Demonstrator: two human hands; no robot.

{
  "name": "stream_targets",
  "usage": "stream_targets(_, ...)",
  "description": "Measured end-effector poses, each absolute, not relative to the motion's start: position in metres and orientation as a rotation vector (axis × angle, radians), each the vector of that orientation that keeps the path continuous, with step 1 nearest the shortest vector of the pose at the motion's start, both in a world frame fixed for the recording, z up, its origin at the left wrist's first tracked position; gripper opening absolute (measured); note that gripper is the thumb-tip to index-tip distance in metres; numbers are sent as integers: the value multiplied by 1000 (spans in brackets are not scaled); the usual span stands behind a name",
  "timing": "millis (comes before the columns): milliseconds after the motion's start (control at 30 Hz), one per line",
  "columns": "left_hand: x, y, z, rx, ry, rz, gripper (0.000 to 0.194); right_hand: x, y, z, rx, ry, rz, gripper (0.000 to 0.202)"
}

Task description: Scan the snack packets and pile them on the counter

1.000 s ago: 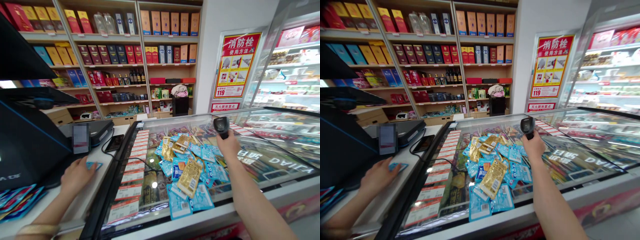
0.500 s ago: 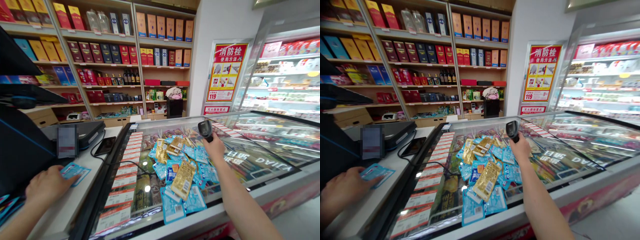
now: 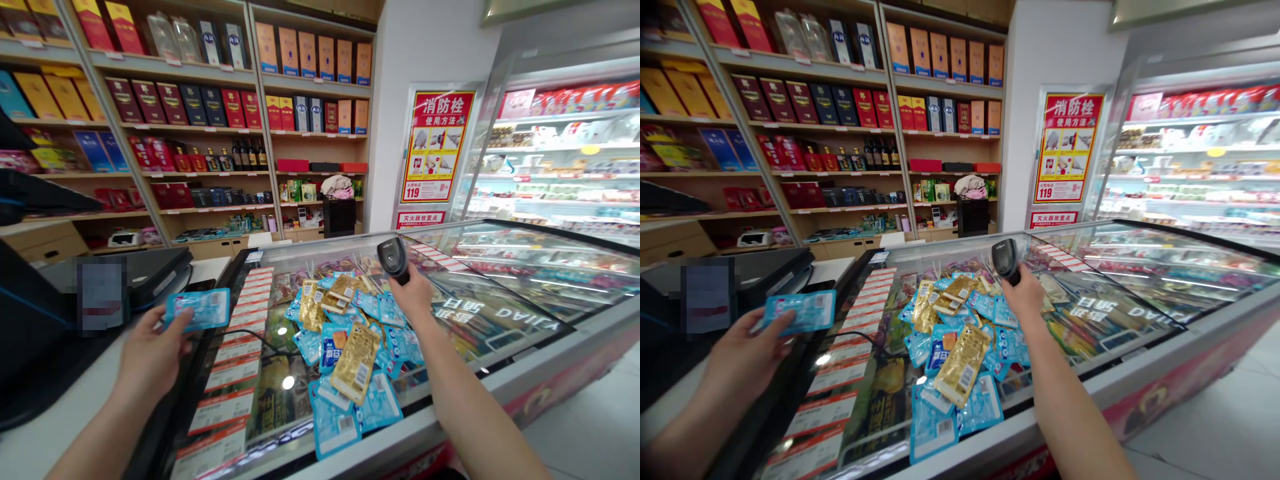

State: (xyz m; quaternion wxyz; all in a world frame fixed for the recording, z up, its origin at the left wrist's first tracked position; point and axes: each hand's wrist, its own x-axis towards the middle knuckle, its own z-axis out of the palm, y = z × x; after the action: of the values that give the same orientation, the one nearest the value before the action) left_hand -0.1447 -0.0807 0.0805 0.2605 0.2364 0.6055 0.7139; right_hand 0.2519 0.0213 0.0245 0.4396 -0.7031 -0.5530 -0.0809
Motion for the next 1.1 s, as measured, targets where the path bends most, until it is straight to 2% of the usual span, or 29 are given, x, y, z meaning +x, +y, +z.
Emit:
stream_targets(200,-79,-55,69,592,1218,1870,16,248,19,24,-1582,-1451,-176,37)
stream_targets(467,-56,-42,46,572,1117,1887,11,238,7,32,-1190,-1706,-108,30)
stream_targets(800,-51,-44,27,714,1175,1799,28,209,-14,34,-759,-2110,41,32)
stream_targets(967,-46,-45,23,813,1202,1806,40,195,-22,32,-834,-2240,131,36)
stream_targets(1100,-45,-45,20,864,1198,1839,43,192,-21,31,-906,-2295,132,38)
